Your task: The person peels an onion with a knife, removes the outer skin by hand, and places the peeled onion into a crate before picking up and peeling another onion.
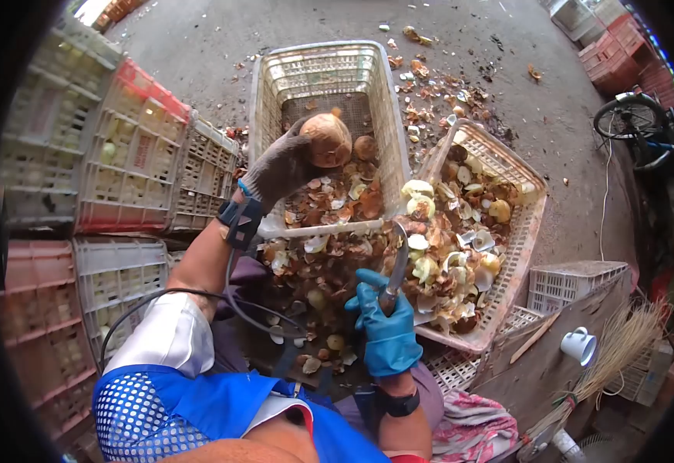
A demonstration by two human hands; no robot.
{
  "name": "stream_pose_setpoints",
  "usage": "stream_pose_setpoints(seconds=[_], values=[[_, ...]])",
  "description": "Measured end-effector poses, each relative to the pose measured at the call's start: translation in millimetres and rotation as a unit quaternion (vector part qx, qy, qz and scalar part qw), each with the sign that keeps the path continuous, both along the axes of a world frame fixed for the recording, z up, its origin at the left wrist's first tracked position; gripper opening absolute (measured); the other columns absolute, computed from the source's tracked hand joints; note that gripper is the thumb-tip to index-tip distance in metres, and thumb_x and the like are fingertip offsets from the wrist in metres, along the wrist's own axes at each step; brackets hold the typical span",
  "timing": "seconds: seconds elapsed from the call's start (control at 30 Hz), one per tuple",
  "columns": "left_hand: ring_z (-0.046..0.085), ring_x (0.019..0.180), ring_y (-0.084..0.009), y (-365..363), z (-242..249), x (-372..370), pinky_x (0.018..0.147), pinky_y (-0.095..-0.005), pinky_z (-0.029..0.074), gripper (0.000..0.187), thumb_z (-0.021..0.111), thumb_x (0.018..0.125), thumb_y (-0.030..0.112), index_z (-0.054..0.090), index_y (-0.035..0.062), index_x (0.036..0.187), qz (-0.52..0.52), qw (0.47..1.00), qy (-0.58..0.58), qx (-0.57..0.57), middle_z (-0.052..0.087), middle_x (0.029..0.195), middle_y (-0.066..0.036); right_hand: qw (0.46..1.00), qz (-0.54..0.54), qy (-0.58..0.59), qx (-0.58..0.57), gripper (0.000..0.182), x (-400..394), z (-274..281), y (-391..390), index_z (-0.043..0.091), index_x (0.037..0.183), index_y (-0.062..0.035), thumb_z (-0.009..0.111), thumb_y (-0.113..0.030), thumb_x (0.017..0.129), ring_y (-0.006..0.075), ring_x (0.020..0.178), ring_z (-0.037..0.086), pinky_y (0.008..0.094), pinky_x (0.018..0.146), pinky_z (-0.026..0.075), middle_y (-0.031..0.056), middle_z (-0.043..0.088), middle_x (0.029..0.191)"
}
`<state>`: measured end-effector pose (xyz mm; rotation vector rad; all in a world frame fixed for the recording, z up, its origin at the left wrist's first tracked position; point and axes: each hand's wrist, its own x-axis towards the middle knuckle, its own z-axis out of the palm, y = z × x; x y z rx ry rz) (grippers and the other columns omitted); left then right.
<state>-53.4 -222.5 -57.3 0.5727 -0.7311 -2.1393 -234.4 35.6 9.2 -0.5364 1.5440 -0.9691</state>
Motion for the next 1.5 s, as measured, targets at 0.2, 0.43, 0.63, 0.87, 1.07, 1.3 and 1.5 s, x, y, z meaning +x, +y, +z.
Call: stream_pose_setpoints(seconds=[0.2,0.43,0.63,0.87,1.07,1.3,1.5], values=[[0.059,0.126,-0.0326,85.6,55.9,13.0,0.101,-0.0532,0.058,0.077,0.076,0.092,0.021,0.033,0.0139,0.155,-0.013,0.999,0.042,-0.024,0.053,0.141,-0.016,0.992,-0.018,0.092,-0.083,0.032,16.1,1.1,25.7,0.069,0.127,-0.0079,0.070,-0.025,0.101,0.0058,0.069,0.059,0.0239,0.067,0.049,0.0020,0.074,0.093],[0.060,0.123,-0.0305,173.8,71.5,47.6,0.103,-0.0547,0.055,0.077,0.075,0.091,0.023,0.034,0.0151,0.155,-0.051,0.999,0.015,-0.006,0.054,0.139,-0.014,0.917,0.026,0.288,-0.275,0.032,33.2,-25.7,47.7,0.068,0.126,-0.0055,0.071,-0.012,0.095,0.0308,0.099,0.074,0.0386,0.086,0.057,0.0170,0.075,0.114],[0.064,0.117,-0.0308,216.3,65.7,63.3,0.099,-0.0549,0.055,0.068,0.065,0.099,0.037,0.033,0.0186,0.157,-0.052,0.997,0.020,0.056,0.056,0.141,-0.012,0.878,0.104,0.380,-0.273,0.033,50.3,-8.0,65.4,0.067,0.128,-0.0046,0.069,-0.005,0.095,0.0159,0.081,0.064,0.0308,0.074,0.053,0.0112,0.075,0.106],[0.062,0.124,-0.0309,218.5,65.7,70.8,0.104,-0.0515,0.054,0.079,0.072,0.095,0.042,0.032,0.0112,0.156,-0.056,0.996,0.034,0.060,0.056,0.143,-0.013,0.984,0.052,0.145,-0.093,0.032,53.6,0.4,55.7,0.067,0.125,0.0002,0.071,-0.019,0.100,0.0151,0.085,0.068,0.0321,0.079,0.056,0.0100,0.075,0.102],[0.062,0.126,-0.0301,214.6,61.0,58.8,0.103,-0.0454,0.057,0.090,0.087,0.081,0.027,0.037,0.0046,0.153,0.021,0.998,-0.043,-0.034,0.059,0.136,-0.016,0.859,0.107,0.394,-0.310,0.036,54.8,-14.3,47.4,0.065,0.131,-0.0026,0.070,-0.009,0.095,0.0290,0.107,0.073,0.0360,0.094,0.056,0.0176,0.074,0.117],[0.066,0.120,-0.0273,224.4,80.5,55.7,0.101,-0.0399,0.059,0.085,0.087,0.078,0.011,0.041,0.0014,0.148,0.001,0.993,-0.119,-0.010,0.061,0.133,-0.013,0.825,0.129,0.458,-0.306,0.033,60.0,1.7,49.7,0.063,0.124,-0.0088,0.062,-0.014,0.092,0.0411,0.086,0.069,0.0504,0.072,0.055,0.0193,0.070,0.096],[0.066,0.111,-0.0195,227.7,72.2,53.3,0.093,-0.0354,0.057,0.079,0.091,0.075,0.008,0.046,0.0048,0.140,0.000,0.970,-0.222,-0.095,0.064,0.125,-0.010,0.807,0.143,0.499,-0.282,0.024,61.6,5.3,53.2,0.061,0.115,-0.0098,0.061,-0.014,0.092,0.0391,0.082,0.068,0.0498,0.070,0.055,0.0159,0.068,0.087]])
